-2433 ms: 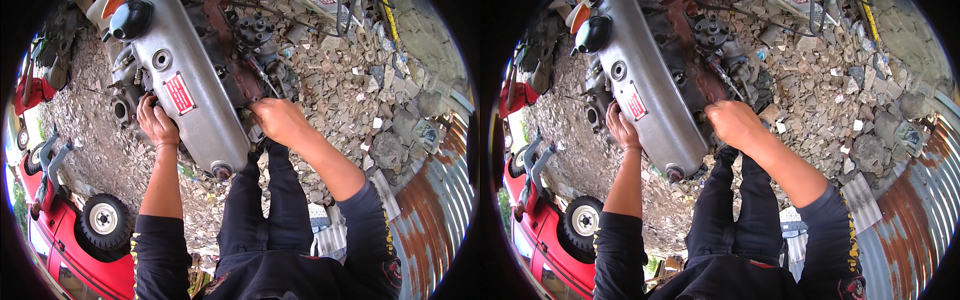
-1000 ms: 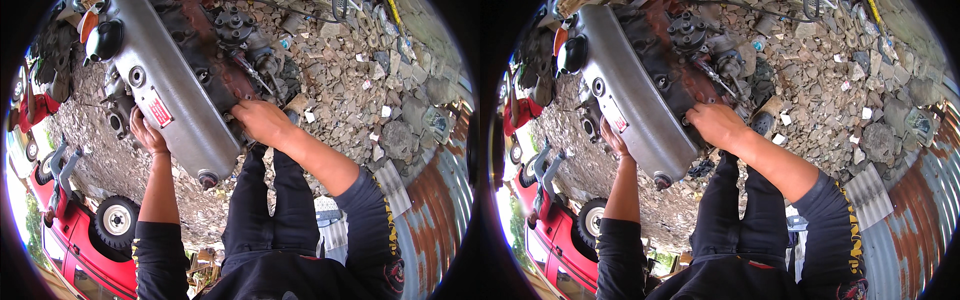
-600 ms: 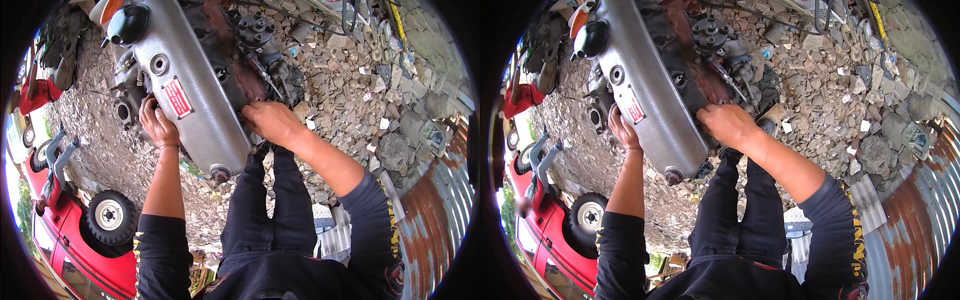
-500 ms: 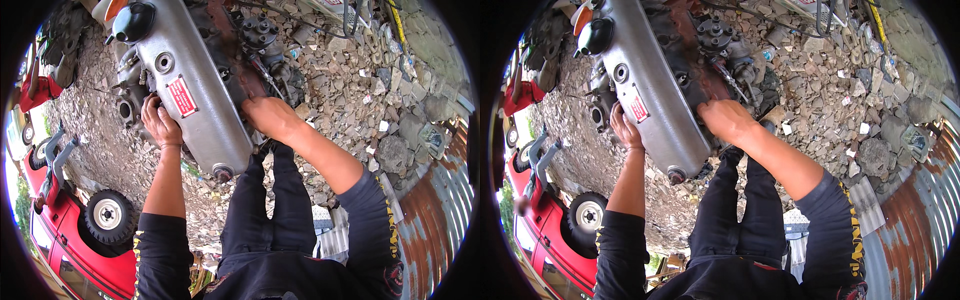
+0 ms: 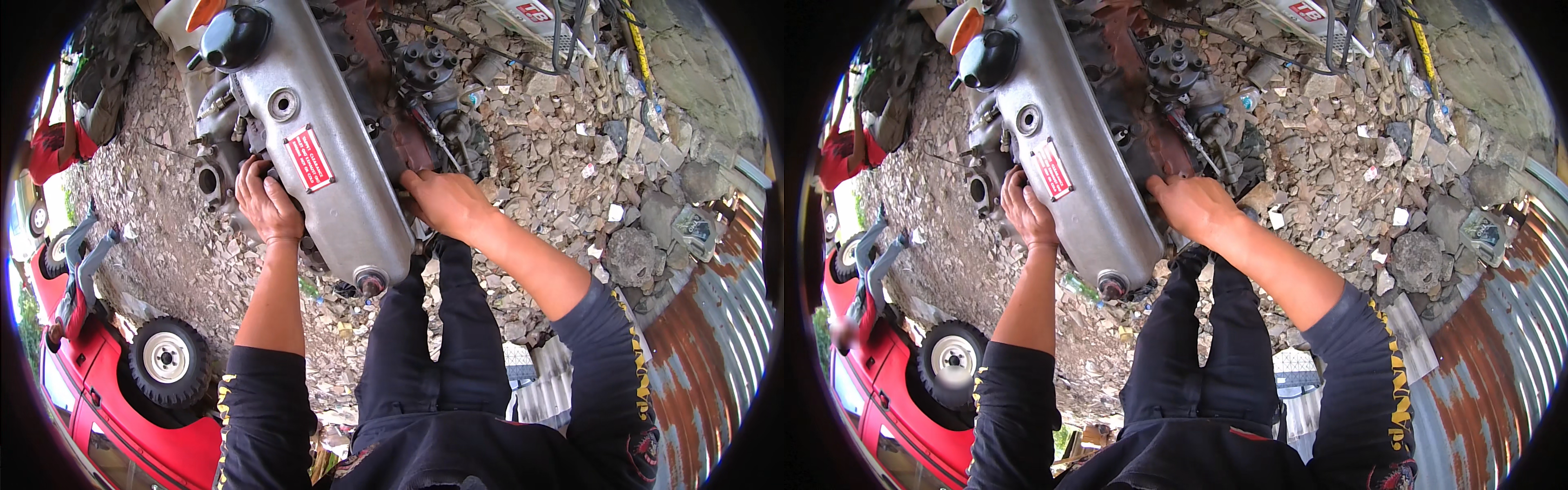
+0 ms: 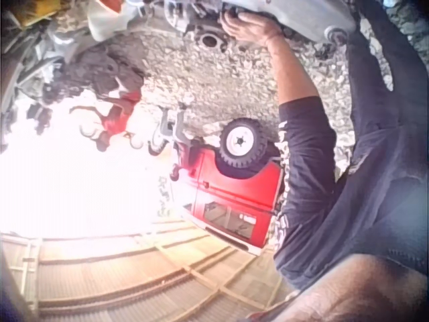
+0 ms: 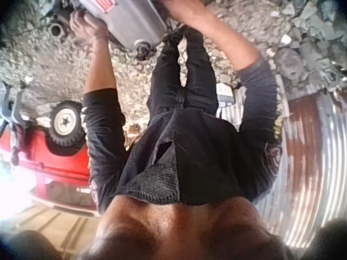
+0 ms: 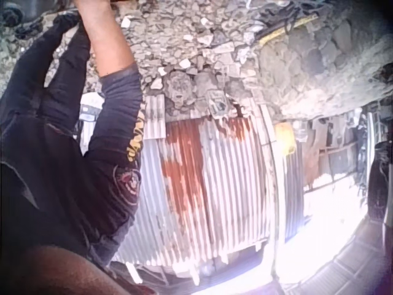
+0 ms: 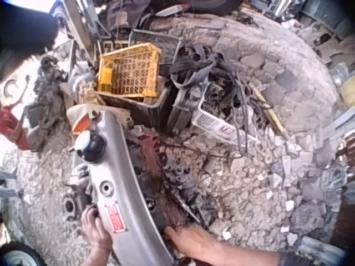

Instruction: The person wipes the metal cover of an engine with a cloth and manipulates various wires and small metal components on the side of the engine block by hand.

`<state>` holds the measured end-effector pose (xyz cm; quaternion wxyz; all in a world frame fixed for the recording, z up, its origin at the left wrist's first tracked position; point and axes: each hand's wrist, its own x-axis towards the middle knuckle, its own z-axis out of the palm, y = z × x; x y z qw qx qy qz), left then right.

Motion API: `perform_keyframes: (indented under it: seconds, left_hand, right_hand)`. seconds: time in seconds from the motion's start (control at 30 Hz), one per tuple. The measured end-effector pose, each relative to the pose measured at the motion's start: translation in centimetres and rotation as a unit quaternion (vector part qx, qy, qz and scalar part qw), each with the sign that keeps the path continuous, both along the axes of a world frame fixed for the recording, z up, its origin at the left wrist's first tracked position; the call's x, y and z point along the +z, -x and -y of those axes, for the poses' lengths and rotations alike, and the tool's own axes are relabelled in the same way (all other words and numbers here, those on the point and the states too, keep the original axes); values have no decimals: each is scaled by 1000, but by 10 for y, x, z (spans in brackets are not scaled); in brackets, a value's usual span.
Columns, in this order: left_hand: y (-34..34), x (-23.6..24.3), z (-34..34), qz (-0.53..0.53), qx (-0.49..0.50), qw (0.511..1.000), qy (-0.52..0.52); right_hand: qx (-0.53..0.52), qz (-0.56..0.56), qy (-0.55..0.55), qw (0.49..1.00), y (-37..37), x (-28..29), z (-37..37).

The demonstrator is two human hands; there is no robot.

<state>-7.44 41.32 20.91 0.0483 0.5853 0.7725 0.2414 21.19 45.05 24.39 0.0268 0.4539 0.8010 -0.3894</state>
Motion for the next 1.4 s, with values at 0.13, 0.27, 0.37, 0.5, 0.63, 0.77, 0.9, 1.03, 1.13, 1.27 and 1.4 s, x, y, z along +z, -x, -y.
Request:
perform_keyframes:
  seconds: [0.13,0.27,0.37,0.5,0.63,0.77,0.9,1.03,1.13,1.27,1.4]
  left_hand:
    - [-5,0,-2,1,-1,1000,1]
    - [-3,1,-2,-3,-2,1000,4]
    - [-3,2,-1,-4,1,1000,3]
    - [-4,1,-1,0,-1,1000,2]
    - [-4,4,0,-4,1,1000,8]
    - [-7,5,-1,-14,2,1000,10]
    - [-7,5,-2,-16,9,1000,15]
    - [-4,4,0,-5,8,1000,14]
    - [-6,5,-1,-2,7,1000,11]
    - [-9,5,-3,0,6,1000,7]
    - [-4,4,1,-7,8,1000,9]
  right_hand:
    - [12,-63,-56,996,-7,-14,6]
    - [28,21,18,999,-2,-16,3]
    - [10,-3,8,1000,0,-5,2]
    - [18,-51,-28,998,-5,-11,5]
    - [23,41,41,998,3,-4,-4]
    - [3,-44,-36,998,-6,0,-2]
    - [25,-11,-32,999,-6,-11,3]
    - [18,18,3,1000,0,-4,-1]
    - [2,-36,-13,999,-4,5,-3]
    - [17,-20,-29,999,-1,-4,-2]
    - [32,-28,-25,999,4,4,-7]
